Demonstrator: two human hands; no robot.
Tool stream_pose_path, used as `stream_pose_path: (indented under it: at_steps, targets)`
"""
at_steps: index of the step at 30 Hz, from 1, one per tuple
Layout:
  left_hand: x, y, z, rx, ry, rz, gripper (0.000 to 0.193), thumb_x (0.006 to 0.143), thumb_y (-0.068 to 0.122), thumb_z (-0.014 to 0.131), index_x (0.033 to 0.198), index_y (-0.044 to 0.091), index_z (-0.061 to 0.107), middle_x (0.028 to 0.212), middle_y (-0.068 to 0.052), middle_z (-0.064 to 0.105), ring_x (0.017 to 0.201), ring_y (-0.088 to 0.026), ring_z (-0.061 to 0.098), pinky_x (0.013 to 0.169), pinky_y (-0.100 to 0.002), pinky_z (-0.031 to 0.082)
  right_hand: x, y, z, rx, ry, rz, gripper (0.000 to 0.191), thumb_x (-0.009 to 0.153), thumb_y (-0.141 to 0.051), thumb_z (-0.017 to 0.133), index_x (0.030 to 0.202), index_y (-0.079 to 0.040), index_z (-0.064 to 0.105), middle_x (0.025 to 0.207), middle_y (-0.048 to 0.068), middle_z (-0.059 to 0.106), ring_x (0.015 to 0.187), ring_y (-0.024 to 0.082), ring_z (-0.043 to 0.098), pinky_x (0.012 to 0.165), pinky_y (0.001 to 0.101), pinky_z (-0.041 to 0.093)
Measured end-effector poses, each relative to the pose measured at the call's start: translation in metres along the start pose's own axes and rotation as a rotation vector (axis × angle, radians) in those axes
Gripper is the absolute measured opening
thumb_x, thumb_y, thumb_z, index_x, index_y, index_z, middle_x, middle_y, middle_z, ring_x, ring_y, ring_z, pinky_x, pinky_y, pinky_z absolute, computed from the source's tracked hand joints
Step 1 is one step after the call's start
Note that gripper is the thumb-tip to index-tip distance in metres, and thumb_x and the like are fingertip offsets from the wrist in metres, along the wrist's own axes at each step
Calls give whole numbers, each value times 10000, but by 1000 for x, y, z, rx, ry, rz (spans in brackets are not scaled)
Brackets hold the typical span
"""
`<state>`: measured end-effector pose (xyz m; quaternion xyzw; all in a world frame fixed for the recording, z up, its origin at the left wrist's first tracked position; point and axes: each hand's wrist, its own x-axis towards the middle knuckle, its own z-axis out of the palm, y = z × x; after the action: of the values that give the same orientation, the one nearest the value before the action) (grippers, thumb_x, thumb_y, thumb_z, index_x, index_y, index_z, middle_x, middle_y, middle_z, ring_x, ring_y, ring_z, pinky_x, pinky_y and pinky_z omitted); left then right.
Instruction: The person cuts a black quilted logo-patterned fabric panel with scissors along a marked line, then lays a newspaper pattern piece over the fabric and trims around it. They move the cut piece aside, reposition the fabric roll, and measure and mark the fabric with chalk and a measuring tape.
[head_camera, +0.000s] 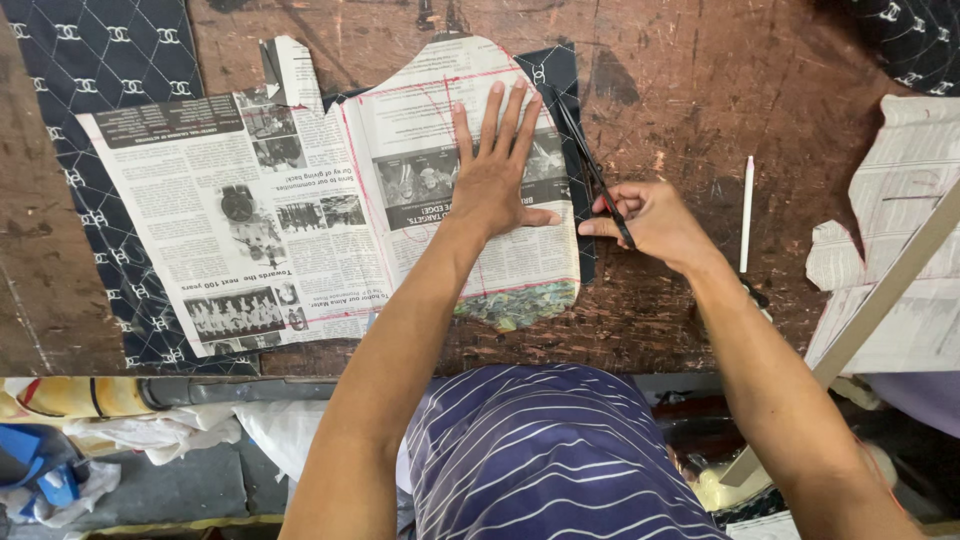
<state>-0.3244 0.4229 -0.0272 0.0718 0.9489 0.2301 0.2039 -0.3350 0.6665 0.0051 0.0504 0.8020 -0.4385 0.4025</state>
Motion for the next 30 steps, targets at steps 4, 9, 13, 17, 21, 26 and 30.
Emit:
stream_pose_path:
  at_steps: [4, 9, 13, 17, 21, 26, 30]
  targets:
    - [0, 1, 1, 26, 16, 6, 1639, 412, 779, 887, 1642, 98, 43, 1722, -124, -29, 1575, -343, -97, 1252, -675, -86, 7, -4, -4, -35, -6, -21, 340, 718, -246, 930, 936, -60, 746, 617, -70, 583, 530, 23, 480, 479, 214, 336]
    - [-1, -1, 1, 6, 24, 9, 1632, 423, 766, 897, 1638, 85, 46, 1718, -128, -23, 1572, -346, -95, 1247, -676, -90, 7, -6, -4, 46, -12, -26, 322, 733, -210, 929, 915, -36, 729, 612, -39, 561, 511, 53, 457, 468, 234, 315]
    - [-3, -2, 1, 0, 67, 34, 1623, 433, 751, 901, 1640, 76, 54, 1724, -129, -6, 1583, -345, -82, 1256, -680, -81, 8, -9, -8, 32, -25, -13, 315, 732, -201, 916, 930, -43, 728, 611, -44, 592, 509, 51, 477, 462, 229, 327]
    - [-1, -2, 0, -11, 47, 28, 1631, 415, 732, 910, 1627, 60, 50, 1716, -136, -3, 1575, -349, -75, 1248, -682, -75, 17, -11, -9, -2, -28, -52, 325, 726, -212, 925, 935, -46, 739, 623, -56, 594, 531, 36, 482, 471, 220, 334]
    - [-3, -1, -1, -13, 86, 43, 1641, 417, 731, 915, 1624, 33, 50, 1712, -147, 11, 1577, -355, -63, 1247, -695, -62, 25, -12, -11, -73, -20, -124, 339, 740, -248, 943, 928, -51, 741, 642, -71, 549, 569, 21, 458, 494, 209, 323]
    - [-4, -3, 0, -16, 97, 51, 1653, 418, 737, 912, 1626, 18, 44, 1720, -139, 15, 1585, -351, -63, 1252, -698, -58, 26, -12, -12, -25, -31, -103, 335, 724, -241, 934, 903, -53, 721, 597, -61, 546, 519, 39, 457, 471, 223, 312]
    - [0, -2, 1, 3, 51, 31, 1661, 401, 753, 900, 1623, 43, 28, 1713, -136, -10, 1574, -350, -77, 1251, -679, -72, 25, -15, -14, -36, -20, -80, 340, 713, -231, 937, 912, -53, 727, 600, -62, 552, 525, 32, 446, 472, 222, 300]
